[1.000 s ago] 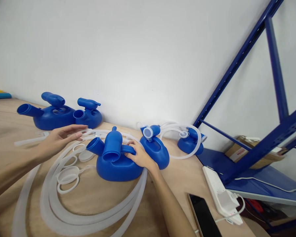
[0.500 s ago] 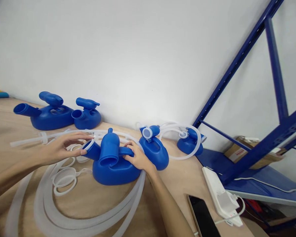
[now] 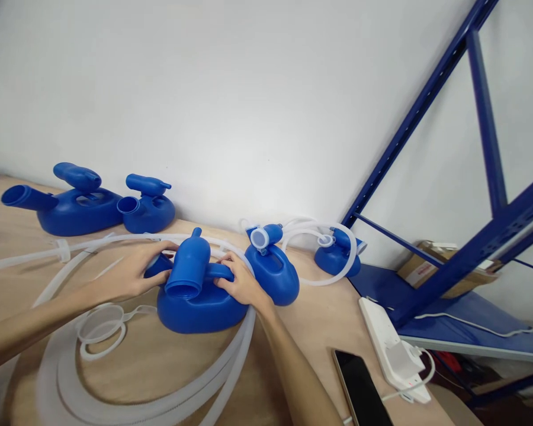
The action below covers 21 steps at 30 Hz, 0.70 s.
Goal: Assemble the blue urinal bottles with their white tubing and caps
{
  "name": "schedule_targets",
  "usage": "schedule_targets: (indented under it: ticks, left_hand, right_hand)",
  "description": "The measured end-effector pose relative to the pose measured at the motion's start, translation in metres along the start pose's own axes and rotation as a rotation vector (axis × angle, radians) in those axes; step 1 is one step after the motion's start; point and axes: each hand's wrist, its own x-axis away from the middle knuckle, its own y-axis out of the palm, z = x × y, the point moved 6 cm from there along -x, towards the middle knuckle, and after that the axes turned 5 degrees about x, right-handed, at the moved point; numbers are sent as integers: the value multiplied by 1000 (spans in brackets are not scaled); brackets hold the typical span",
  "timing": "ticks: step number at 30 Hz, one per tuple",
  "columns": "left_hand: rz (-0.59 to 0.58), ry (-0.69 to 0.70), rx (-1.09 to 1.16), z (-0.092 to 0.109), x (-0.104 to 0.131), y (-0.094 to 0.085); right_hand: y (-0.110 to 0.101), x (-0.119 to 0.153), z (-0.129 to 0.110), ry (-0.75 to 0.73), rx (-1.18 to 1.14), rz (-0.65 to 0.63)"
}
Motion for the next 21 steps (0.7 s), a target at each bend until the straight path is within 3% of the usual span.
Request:
schedule_targets:
  ticks: [5,11,13,16,19,21]
  left_hand:
    - [37,121,197,-8,5,5]
    - [-77,213,255,-12,9,3]
    - [-125,168,243,-12,10,1]
    - [-114,-20,137,-25,21,-7]
    - [-28,-128,-101,-51,48,-20]
    - [-91,-105,-245,-67,73,-21]
  right_hand:
    - [0,-3,1,-1,4,-22]
    - [0,-3,5,4,-42,-34]
    - [1,-3,8,3,-61,-39]
    - [2,-2,11,0,-83,-51]
    - [2,-1,12,-3,-79,-48]
    - [2,-1,11,-6,-74,-45]
